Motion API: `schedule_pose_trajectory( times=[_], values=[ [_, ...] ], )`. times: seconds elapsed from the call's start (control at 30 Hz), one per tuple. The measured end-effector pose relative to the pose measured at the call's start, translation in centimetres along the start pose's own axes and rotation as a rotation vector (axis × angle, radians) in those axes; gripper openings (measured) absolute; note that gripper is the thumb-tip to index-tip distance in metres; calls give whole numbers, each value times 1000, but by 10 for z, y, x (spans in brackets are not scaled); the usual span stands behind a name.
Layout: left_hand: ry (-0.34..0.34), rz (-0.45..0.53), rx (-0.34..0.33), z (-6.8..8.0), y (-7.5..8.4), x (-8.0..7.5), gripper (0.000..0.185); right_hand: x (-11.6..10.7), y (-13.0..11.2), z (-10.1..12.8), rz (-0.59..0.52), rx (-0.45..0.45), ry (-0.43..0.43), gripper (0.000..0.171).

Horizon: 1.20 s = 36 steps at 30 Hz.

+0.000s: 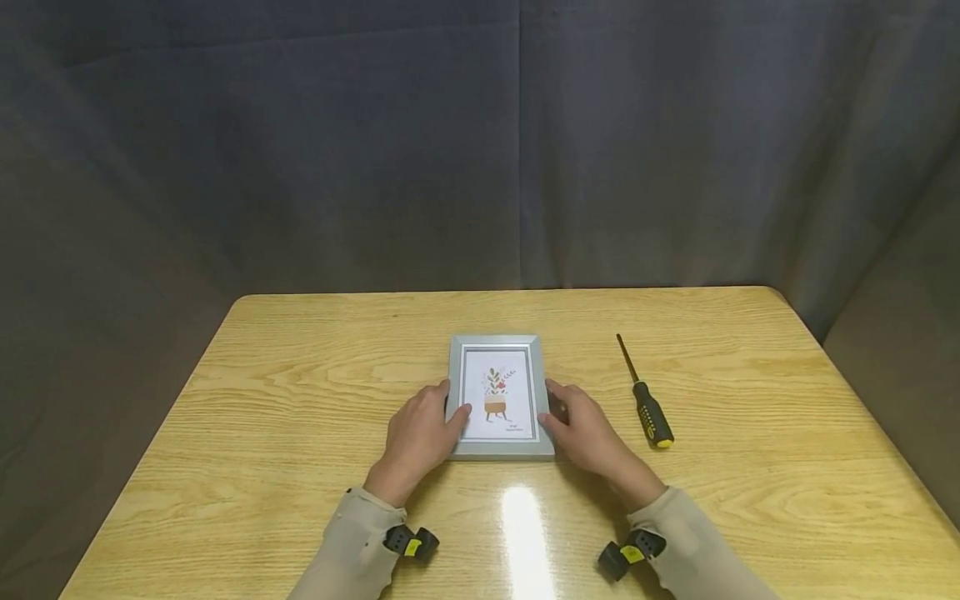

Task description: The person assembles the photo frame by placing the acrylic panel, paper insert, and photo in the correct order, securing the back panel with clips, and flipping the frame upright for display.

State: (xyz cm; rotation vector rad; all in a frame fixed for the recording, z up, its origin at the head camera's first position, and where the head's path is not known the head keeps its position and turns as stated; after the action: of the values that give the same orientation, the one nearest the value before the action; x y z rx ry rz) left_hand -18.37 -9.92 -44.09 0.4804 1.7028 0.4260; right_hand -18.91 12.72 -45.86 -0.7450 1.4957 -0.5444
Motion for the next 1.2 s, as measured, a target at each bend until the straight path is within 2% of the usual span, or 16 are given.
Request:
schedule_pose_trajectory(
  times=[0.4,0.8,1.2],
  values=[
    [-1,9,-5,-1,0,0,57,-2,1,-1,-32,-12,27,56],
    [52,59,21,-2,9,-5,50,-14,-4,0,-38,28,76,45],
    [72,119,43,5,27,-17,43,-19,-30,9,-23,-122,215,32]
  ],
)
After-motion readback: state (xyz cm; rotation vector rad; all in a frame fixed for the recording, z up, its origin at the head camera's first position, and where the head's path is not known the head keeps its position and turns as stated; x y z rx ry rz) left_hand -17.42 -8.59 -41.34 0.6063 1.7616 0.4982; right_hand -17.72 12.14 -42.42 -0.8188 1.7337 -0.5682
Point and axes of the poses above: each hand's wrist, its own z-axis away from the middle knuckle, its own x-axis out of the palm, y = z × x, the point moved 3 cm from there along -z, towards the middle knuckle, and after that the axes turned 8 degrees about y, right-handed, at the moved point
